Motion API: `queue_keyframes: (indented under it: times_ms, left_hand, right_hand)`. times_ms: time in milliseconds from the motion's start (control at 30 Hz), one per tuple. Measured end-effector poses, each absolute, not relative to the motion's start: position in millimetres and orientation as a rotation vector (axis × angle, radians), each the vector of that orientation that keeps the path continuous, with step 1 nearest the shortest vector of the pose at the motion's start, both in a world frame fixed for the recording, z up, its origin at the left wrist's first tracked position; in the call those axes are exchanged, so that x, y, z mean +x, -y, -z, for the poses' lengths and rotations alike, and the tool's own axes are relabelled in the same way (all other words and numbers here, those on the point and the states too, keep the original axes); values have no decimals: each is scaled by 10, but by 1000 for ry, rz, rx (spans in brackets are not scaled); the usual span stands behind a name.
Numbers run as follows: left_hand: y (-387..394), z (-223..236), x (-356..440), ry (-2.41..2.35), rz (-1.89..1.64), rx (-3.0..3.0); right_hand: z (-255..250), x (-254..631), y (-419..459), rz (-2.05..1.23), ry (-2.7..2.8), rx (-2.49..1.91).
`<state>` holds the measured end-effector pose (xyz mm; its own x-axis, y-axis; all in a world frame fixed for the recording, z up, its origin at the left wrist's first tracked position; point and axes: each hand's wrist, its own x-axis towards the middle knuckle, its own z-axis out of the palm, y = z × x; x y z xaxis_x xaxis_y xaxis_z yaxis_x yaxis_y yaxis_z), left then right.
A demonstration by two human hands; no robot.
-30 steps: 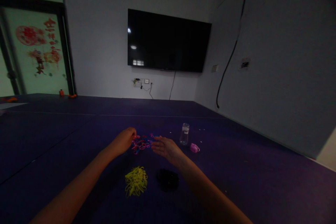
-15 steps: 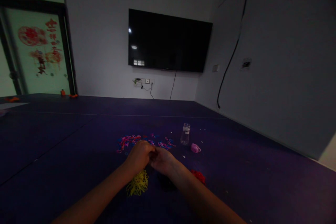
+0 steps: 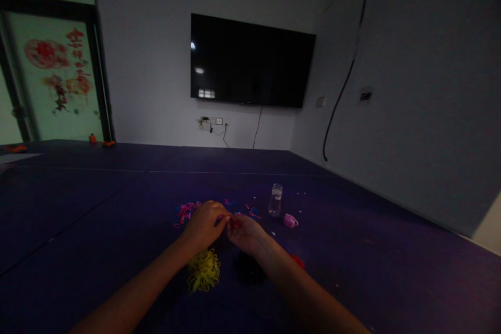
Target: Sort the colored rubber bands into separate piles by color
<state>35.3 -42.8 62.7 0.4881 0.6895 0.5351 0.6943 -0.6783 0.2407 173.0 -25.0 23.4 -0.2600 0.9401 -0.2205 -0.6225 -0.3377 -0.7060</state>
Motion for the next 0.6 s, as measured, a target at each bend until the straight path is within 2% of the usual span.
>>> queue_keyframes:
  times_ms: [133,300,433,600]
  left_hand:
    - [231,-618,63,1549,886,-2397]
    - [-41,-334,-417,1872,663,-2189]
    - [-117,-166,-562,1933,564,-2261]
    - [-107,-176,-535,1943,560,-2326]
  right_hand:
    - [-348,1864,263,-1809,477,-852]
    - [-504,2016,296,-1721,424,-883]
    - [-594,2069,323,-1686,406,-886]
    - [-638,2079,346,-1701,381,-863]
